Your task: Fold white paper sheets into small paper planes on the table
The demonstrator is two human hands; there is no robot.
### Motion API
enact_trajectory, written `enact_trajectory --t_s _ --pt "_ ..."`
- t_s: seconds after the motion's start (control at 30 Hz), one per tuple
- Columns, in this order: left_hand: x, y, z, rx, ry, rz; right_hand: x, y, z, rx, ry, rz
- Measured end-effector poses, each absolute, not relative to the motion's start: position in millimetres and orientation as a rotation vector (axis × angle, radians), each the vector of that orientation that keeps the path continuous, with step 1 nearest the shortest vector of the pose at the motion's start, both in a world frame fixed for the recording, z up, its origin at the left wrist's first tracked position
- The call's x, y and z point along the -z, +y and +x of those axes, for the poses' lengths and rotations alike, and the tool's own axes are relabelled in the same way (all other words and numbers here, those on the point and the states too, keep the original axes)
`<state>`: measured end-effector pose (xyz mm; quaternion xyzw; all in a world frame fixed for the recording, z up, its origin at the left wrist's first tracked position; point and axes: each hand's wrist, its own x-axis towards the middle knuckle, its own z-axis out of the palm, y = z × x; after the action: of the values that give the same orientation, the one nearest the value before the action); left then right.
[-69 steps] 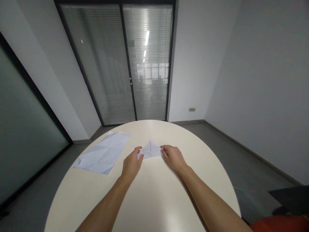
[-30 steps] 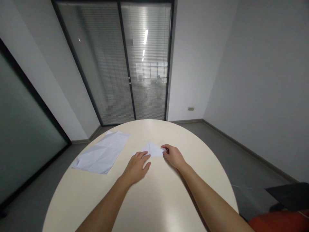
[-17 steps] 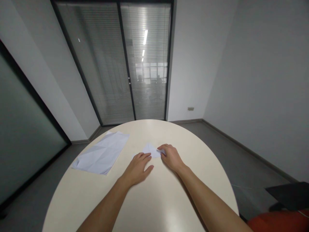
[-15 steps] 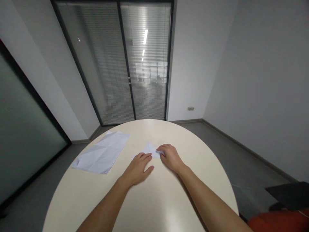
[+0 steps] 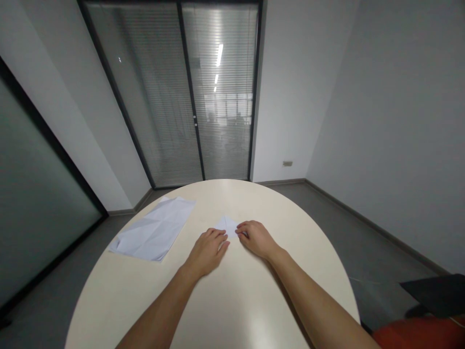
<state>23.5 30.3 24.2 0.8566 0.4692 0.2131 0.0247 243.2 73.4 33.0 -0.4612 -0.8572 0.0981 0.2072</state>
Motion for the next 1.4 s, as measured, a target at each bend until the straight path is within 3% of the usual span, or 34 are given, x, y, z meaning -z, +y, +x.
enact_trajectory --t_s 0.63,1.4 --pt "-21.9 28.8 23.2 -0.559 1.451 2.704 -36.7 73.5 248.5 -0.187 -2.145 -1.713" --pt "-15.3 30.3 20.1 -0.581 1.443 2.681 -23.5 83.8 250.2 -0.409 -2.005 -1.688"
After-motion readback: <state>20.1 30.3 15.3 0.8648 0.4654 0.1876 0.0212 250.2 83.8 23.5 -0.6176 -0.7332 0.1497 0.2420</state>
